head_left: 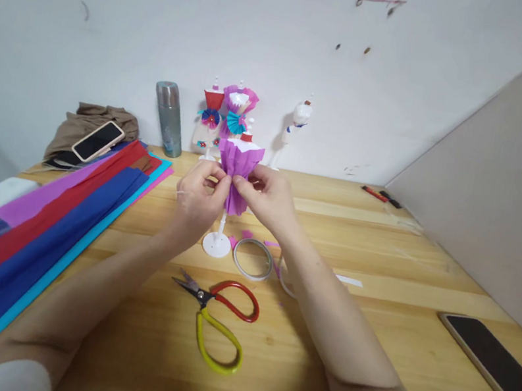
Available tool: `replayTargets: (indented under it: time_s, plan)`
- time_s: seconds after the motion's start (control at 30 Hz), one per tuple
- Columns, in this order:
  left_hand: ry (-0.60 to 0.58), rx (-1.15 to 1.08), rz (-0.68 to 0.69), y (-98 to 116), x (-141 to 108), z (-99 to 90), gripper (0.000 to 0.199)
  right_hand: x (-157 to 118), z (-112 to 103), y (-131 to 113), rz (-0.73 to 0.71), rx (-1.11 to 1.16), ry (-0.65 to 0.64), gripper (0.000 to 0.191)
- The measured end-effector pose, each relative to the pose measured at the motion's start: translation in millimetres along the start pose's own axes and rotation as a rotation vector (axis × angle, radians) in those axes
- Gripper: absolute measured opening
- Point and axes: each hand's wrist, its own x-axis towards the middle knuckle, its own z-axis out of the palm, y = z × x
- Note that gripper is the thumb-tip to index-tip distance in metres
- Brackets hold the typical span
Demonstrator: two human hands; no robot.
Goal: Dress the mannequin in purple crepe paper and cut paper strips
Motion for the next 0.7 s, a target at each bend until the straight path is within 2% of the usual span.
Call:
replayTargets:
  time_s: [0.17,0.37,0.57,0.7]
  plan:
    - [0.05,-0.109,-0.106,3,0,2.6,0.019,0,6,3,-0.008,-0.011,0.062,0.024]
    - [0.083,-0.13,-0.13,4,-4,3.2,0.025,-1,15,7,-0.017,0.01,0.165,0.027]
    - [0.121,-0.215,-0.164,6,-8,6.7,0.026,2,14,16,-0.066,0.131,0.163,0.023]
    - [0.122,-0.287,-0.159,10,-2,2.3,0.025,4,10,15,-0.094,0.215,0.144,0.018]
